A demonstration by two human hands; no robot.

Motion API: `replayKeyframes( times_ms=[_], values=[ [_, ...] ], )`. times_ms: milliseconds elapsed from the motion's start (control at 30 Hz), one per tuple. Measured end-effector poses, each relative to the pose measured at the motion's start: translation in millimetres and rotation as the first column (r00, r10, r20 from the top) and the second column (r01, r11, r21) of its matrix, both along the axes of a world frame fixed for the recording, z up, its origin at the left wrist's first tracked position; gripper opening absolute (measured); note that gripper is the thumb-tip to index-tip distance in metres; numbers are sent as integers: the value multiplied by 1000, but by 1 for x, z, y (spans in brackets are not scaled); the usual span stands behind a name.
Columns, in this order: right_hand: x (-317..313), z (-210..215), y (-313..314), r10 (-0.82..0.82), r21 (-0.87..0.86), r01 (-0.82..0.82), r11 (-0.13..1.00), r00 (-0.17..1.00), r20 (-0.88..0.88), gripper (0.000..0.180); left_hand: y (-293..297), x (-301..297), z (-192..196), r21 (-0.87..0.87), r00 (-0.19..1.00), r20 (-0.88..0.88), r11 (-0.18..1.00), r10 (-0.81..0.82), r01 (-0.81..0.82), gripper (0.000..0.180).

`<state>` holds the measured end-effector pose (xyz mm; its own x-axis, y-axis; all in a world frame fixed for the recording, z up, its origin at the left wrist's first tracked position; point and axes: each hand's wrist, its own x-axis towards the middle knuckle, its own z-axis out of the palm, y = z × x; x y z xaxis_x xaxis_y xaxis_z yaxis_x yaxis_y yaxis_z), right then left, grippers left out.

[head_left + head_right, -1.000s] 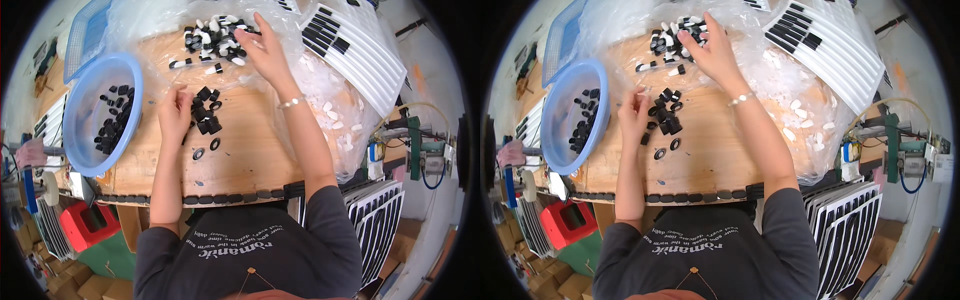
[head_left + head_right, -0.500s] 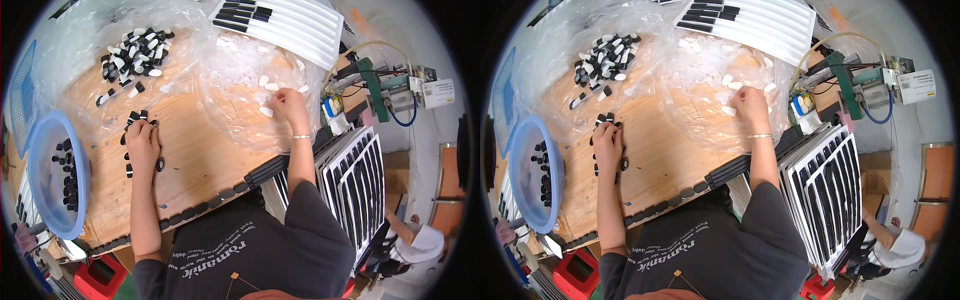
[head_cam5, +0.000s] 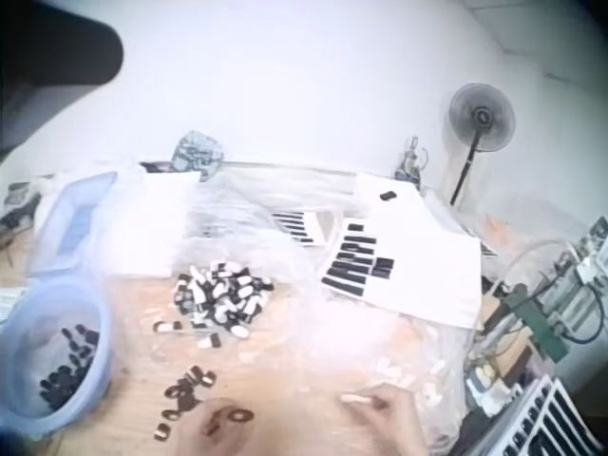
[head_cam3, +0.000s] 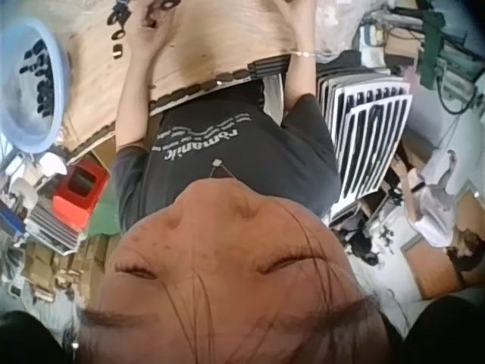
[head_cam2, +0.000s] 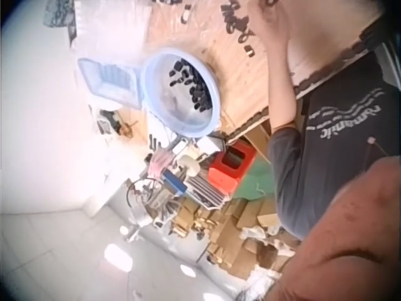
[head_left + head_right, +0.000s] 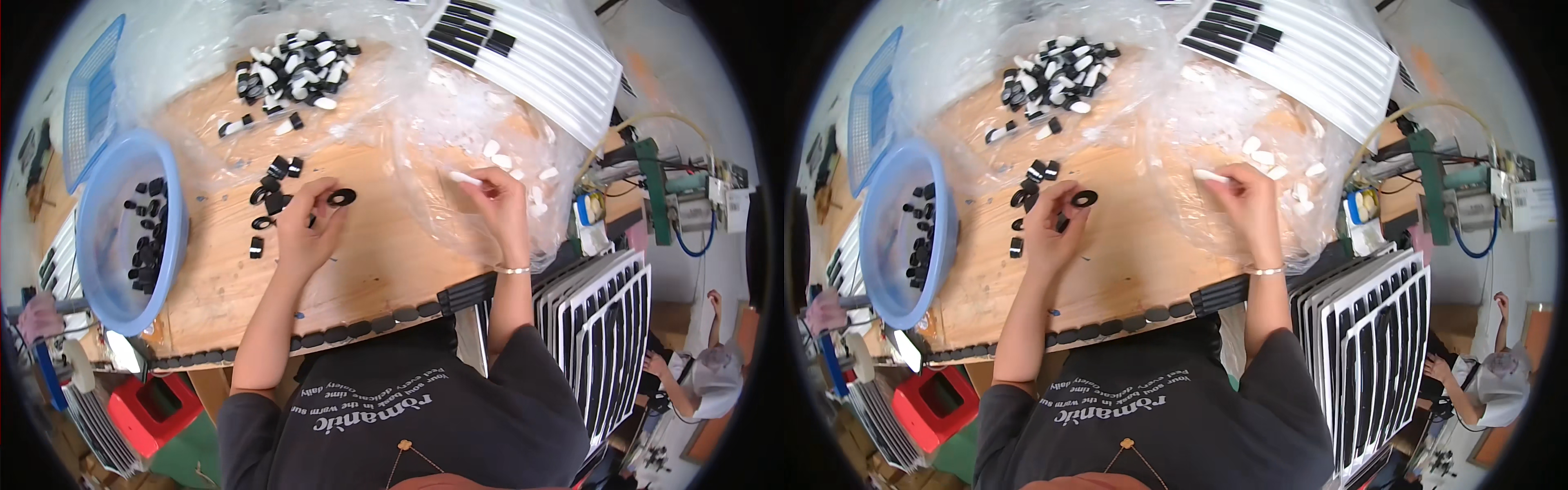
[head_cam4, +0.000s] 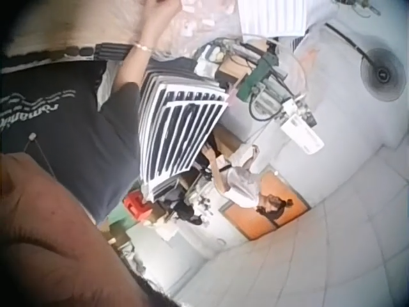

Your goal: Assembling small black plastic rings by inserting white cylindrical components into them.

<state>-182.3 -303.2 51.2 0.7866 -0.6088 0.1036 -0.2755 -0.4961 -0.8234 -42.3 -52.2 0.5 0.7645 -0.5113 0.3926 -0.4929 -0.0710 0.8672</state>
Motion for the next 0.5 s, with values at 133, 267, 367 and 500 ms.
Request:
replayKeyframes(
  times_ms=[133,267,367,500],
  values=[
    [51,20,68,507,-192,-471,861,823,256,16,4,-4,2,-51,998,-25,997,-55,54,44],
    [73,10,84,605,-328,-531,782,773,191,18,2,-2,5,-32,999,-2,998,-50,50,43],
    [75,6,88,628,-398,-564,724,777,39,20,1,-3,8,-25,999,34,1000,9,-8,40],
    [78,0,88,693,-250,-653,715,708,136,19,0,0,4,-91,997,68,996,31,-24,35]
  ],
)
